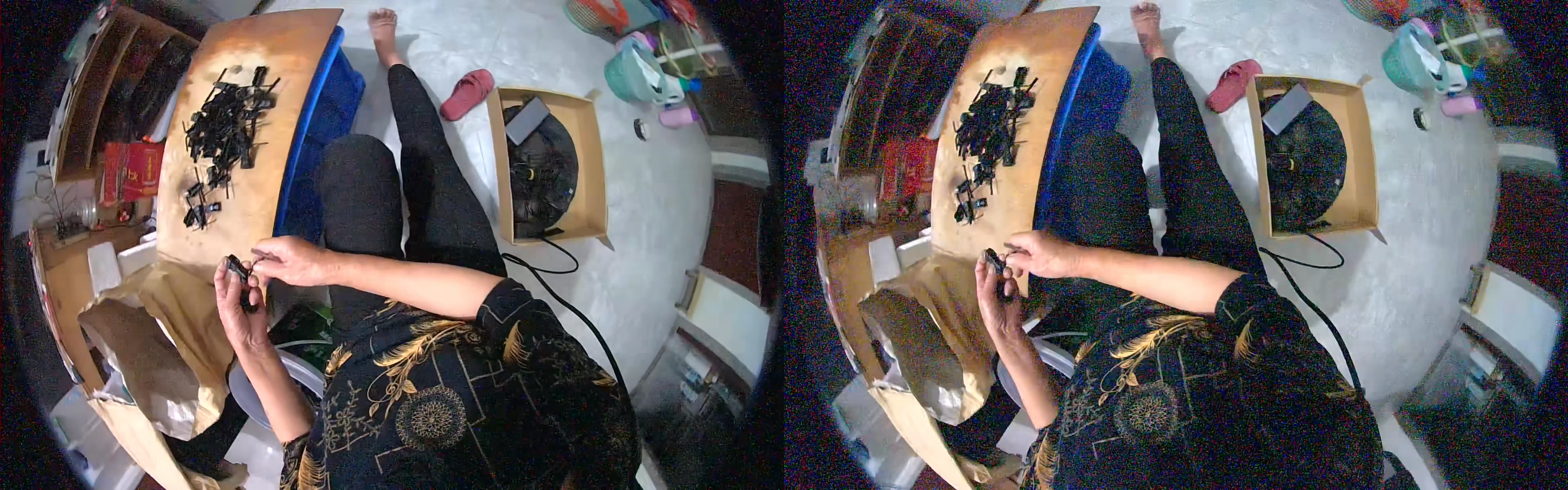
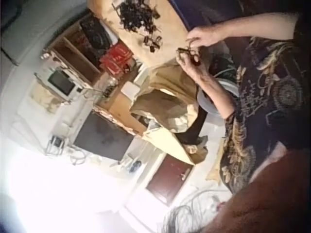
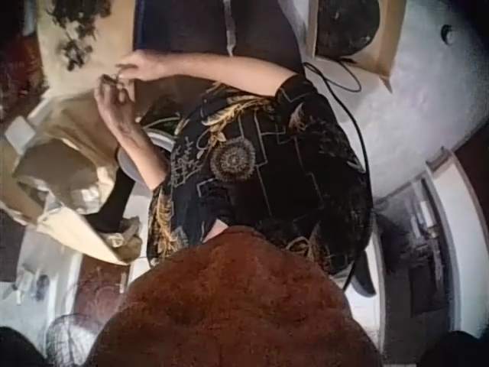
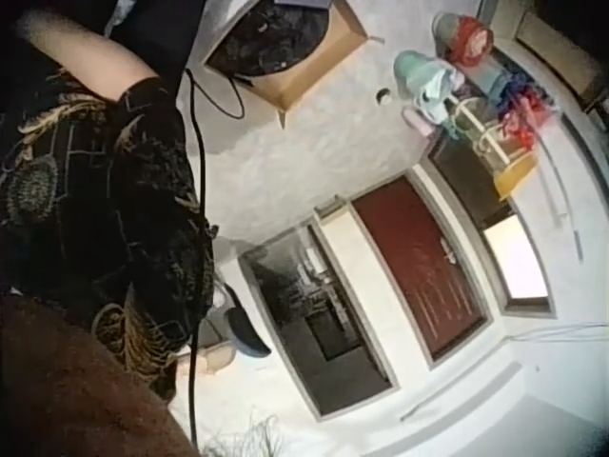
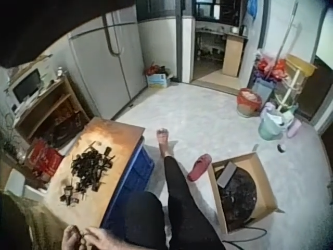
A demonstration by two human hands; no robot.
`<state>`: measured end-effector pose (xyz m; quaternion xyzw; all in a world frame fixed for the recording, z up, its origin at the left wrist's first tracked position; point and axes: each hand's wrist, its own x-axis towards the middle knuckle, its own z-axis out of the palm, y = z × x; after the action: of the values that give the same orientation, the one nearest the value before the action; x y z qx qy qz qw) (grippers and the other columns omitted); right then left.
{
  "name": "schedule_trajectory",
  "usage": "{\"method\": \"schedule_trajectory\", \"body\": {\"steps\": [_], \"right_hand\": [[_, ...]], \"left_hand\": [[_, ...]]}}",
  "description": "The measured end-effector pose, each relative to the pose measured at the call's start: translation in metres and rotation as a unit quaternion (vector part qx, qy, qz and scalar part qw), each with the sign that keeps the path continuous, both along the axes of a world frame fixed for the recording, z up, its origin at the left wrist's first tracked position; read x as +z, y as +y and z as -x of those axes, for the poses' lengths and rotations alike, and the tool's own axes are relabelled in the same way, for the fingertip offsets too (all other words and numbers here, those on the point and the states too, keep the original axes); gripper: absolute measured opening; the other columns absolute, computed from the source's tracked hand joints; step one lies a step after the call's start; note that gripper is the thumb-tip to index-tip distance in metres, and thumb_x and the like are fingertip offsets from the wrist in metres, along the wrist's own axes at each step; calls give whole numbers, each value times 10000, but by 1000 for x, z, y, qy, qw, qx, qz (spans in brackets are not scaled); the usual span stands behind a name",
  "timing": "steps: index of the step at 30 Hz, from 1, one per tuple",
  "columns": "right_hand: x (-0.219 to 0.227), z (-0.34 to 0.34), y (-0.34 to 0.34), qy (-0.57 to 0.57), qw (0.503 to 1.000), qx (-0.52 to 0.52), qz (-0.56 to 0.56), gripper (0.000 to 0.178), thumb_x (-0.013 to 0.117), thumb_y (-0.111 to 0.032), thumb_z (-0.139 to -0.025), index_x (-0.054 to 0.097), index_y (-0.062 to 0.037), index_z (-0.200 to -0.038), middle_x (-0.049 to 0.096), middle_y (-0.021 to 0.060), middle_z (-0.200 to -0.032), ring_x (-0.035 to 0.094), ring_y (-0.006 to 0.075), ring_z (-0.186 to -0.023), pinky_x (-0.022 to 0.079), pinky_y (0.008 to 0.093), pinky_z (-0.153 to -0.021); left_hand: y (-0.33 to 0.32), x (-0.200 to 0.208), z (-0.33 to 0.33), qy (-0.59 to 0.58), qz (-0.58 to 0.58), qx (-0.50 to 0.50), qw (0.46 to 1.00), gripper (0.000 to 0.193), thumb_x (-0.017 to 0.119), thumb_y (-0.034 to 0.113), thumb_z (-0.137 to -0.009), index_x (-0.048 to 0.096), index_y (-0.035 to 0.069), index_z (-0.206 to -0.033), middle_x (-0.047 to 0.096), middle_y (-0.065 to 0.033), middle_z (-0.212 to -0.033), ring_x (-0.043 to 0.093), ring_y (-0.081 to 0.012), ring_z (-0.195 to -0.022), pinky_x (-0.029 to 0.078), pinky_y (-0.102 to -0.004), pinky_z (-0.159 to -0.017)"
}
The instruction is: Sorting small black plastic components from a paper bag into piles on a plastic surface.
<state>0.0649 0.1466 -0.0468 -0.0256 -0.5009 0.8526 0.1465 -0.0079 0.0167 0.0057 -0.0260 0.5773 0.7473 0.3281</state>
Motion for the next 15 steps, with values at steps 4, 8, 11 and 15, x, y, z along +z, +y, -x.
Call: {"method": "schedule_trajectory", "body": {"steps": [4,8,11,15], "right_hand": [[4,4,-3,-1,1000,9,15,135,503,-92,-861,508,23,-791,618,89,-705,604,135,-660,489,276,-582],[20,-3,4,-74,989,73,103,92,545,-116,-853,540,-24,-845,584,19,-681,551,87,-596,420,213,-518],[18,-8,16,-106,978,76,160,68,550,-115,-853,492,-85,-873,489,-61,-608,356,-13,-414,233,148,-340],[25,-10,19,-128,958,174,187,97,573,-129,-844,492,-78,-857,470,-55,-602,330,-10,-413,224,150,-349]], "left_hand": [[9,8,-7,15,39,41,998,291,562,43,-815,487,86,-1093,557,-67,-871,516,-120,-650,369,-158,-466],[5,20,-10,34,70,-36,996,331,591,81,-800,474,64,-1109,546,-38,-823,509,-110,-547,347,-161,-422],[21,19,-17,14,65,-79,995,326,576,79,-813,466,48,-1118,555,-40,-795,528,-102,-533,342,-161,-397],[5,18,-16,13,9,-108,994,325,564,71,-826,467,54,-1135,581,-51,-807,542,-90,-548,340,-161,-384]]}}
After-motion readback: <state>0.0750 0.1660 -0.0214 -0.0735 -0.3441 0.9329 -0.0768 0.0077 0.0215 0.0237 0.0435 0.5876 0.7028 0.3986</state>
